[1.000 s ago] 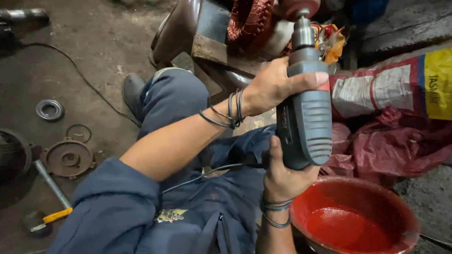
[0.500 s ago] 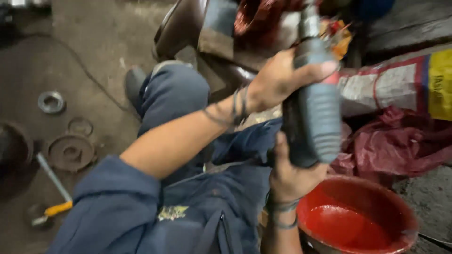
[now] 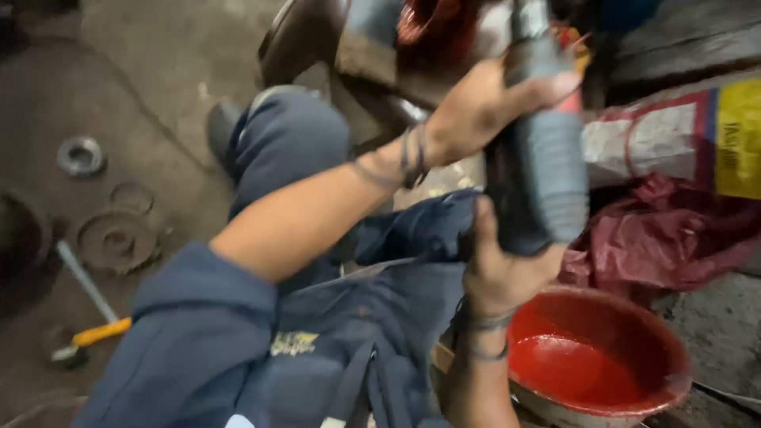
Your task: Using a rotary power tool to sand the internal windings of an electric motor stator
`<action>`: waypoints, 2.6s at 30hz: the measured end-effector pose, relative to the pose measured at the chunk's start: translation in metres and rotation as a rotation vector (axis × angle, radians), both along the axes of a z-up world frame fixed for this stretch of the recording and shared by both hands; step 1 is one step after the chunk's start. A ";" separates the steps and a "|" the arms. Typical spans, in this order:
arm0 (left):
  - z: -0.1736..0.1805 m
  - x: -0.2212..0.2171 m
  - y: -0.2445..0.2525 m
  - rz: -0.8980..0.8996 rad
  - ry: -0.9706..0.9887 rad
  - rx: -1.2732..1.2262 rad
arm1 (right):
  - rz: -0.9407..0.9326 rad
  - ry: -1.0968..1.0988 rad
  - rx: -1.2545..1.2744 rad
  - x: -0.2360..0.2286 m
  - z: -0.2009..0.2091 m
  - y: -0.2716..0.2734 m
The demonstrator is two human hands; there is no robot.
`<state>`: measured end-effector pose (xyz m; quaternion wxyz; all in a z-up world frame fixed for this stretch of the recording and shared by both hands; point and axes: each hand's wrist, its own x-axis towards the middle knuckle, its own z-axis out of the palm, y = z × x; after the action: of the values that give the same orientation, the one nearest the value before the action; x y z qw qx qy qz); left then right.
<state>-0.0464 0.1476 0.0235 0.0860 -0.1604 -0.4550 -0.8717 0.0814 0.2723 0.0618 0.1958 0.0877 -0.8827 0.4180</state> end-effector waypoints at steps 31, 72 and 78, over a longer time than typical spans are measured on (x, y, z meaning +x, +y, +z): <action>0.013 0.033 0.008 -0.087 -0.413 -0.065 | -0.244 0.095 0.031 0.027 -0.026 0.011; 0.005 0.030 -0.002 0.046 -0.033 -0.155 | -0.003 0.064 -0.017 0.027 -0.019 0.002; -0.014 0.041 -0.005 -0.197 -0.072 -0.049 | -0.121 -0.048 0.037 0.047 -0.029 0.009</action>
<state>-0.0051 0.1428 0.0094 -0.0203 -0.1751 -0.4610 -0.8697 0.1286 0.2818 0.0330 0.1980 0.0278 -0.8984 0.3911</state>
